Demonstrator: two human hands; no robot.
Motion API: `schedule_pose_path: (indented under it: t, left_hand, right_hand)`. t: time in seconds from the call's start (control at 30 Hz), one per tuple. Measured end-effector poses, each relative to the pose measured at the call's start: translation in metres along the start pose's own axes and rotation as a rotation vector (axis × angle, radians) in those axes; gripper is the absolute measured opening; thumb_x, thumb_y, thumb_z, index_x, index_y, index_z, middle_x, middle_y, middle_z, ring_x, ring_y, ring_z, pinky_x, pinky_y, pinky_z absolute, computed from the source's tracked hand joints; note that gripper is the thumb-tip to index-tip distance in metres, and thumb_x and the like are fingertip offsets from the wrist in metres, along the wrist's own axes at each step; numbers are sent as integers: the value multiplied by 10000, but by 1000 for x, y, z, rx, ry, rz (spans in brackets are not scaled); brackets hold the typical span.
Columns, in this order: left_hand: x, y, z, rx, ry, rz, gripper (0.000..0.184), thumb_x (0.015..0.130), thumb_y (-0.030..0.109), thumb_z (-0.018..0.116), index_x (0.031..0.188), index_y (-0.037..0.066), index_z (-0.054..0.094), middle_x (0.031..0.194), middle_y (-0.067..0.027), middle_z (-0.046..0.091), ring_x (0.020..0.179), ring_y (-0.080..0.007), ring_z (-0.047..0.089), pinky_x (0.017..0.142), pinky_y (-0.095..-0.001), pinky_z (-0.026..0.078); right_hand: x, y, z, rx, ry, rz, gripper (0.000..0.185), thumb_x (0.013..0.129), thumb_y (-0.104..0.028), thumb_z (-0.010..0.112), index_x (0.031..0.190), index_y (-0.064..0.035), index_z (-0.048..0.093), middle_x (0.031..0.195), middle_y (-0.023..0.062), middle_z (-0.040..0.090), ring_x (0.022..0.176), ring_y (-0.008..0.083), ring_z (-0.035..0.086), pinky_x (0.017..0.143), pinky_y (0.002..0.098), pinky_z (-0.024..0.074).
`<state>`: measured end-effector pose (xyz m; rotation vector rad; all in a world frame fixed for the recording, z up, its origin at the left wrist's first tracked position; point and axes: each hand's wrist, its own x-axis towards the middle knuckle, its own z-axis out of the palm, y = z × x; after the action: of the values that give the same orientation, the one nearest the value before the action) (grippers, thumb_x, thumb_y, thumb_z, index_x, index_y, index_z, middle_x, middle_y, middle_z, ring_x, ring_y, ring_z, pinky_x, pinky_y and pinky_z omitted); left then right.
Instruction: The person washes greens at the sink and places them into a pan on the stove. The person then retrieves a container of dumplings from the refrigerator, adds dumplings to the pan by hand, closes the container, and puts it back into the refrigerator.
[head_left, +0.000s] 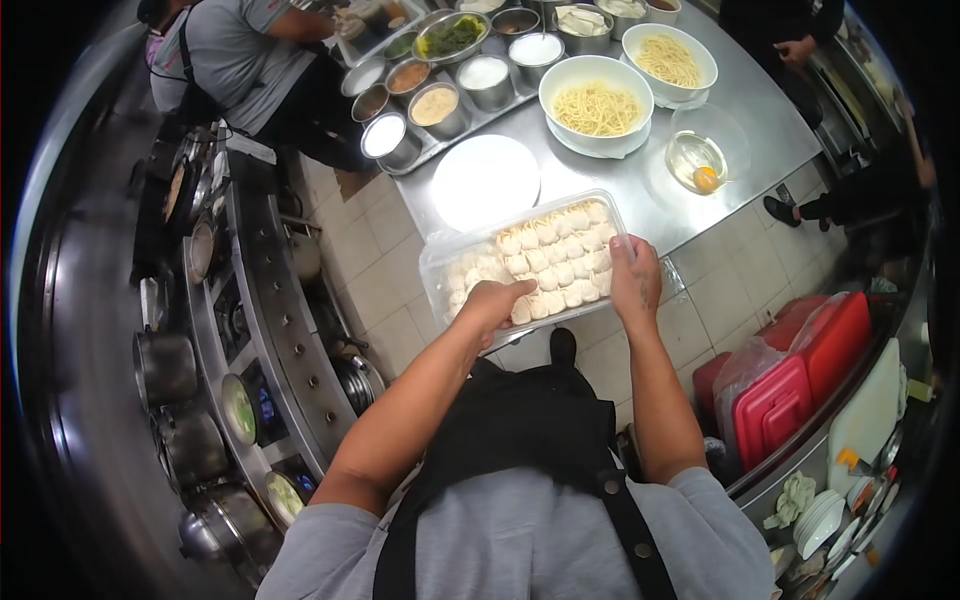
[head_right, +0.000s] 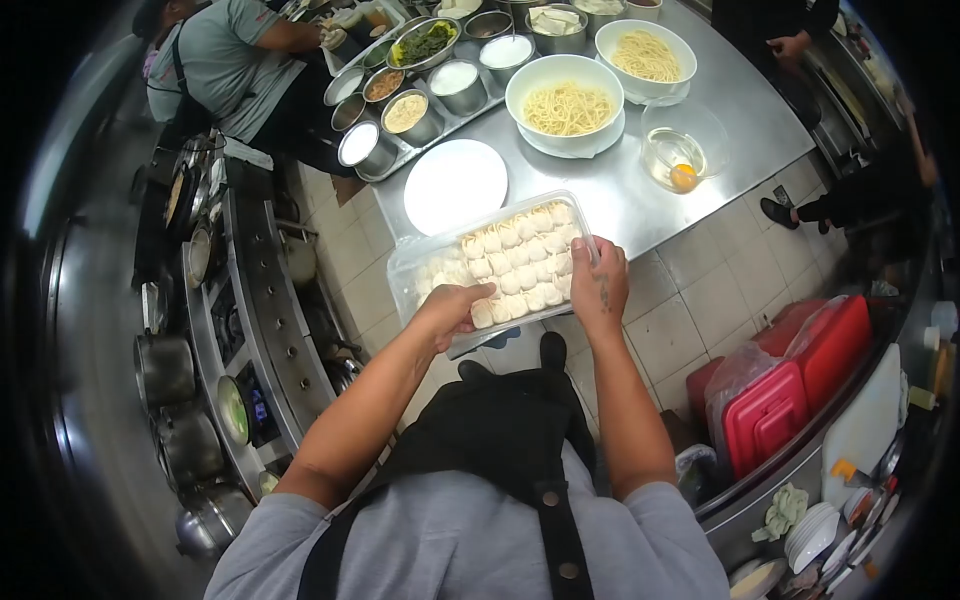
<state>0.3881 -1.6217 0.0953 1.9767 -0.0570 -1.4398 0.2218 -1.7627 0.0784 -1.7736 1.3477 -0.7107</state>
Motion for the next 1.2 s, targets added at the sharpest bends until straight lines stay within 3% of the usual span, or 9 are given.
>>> schedule_pose_path:
  t: [0.27,0.4,0.6,0.73,0.83,0.9,1.0,1.13,1.2]
  left_hand:
    - [-12,9,13,-213,11,4,373,798,253,679,989,-60,612,872,-113,640,703,-177,583,558,-294,424]
    - [-46,31,25,-122,91,26,331,862,273,598,1066,12,593,984,-92,630,780,-151,601,617,-294,433]
    - [-20,13,25,-291,34,106,306,876,262,582,1023,-6,589,965,-92,630,783,-161,618,676,-309,491]
    - [-3,1,24,-181,79,104,264,873,232,593,980,-9,577,948,-109,628,795,-169,625,665,-289,502]
    - [-5,3,29,-275,107,115,294,835,221,652,979,-15,554,931,-123,620,813,-160,613,664,-271,497]
    - [-20,6,38,-69,304,221,377,779,223,720,993,-23,530,921,-131,613,827,-150,599,670,-276,500]
    - [-33,6,45,4,361,342,468,723,200,757,1024,-33,485,944,-122,557,810,-154,543,659,-296,457]
    - [-23,10,41,9,353,269,413,734,150,761,992,-47,507,903,-142,611,826,-172,606,665,-275,512]
    - [-16,12,36,-242,170,125,411,741,120,752,1024,-64,517,892,-147,621,815,-192,623,681,-271,519]
  right_hand:
    - [1,2,-1,30,-51,38,404,876,-351,557,1049,14,575,1031,169,563,1016,316,514,892,396,402]
    - [1,3,-1,46,-73,67,415,870,-354,564,1063,14,570,1050,167,559,1033,314,506,900,395,397]
    - [2,4,-1,59,-80,46,399,861,-337,586,1063,7,576,1041,169,564,1019,308,512,883,387,407]
    - [1,2,-1,54,-61,21,391,856,-327,598,1060,6,579,1026,169,567,996,306,520,865,383,417]
    - [0,3,-1,57,-53,23,392,853,-330,602,1058,3,579,1017,165,567,989,306,524,860,383,421]
    - [0,4,-1,59,-45,19,393,851,-332,604,1057,2,580,1013,162,567,989,306,525,858,384,422]
    - [0,4,-1,40,-56,30,396,847,-333,609,1056,2,578,1018,164,566,992,308,526,860,387,424]
    - [0,5,0,37,-45,18,409,841,-333,615,1060,10,573,1038,172,565,1005,316,523,870,389,420]
    - [0,6,1,38,-40,16,412,840,-332,617,1061,12,572,1043,174,564,1008,318,522,873,390,419]
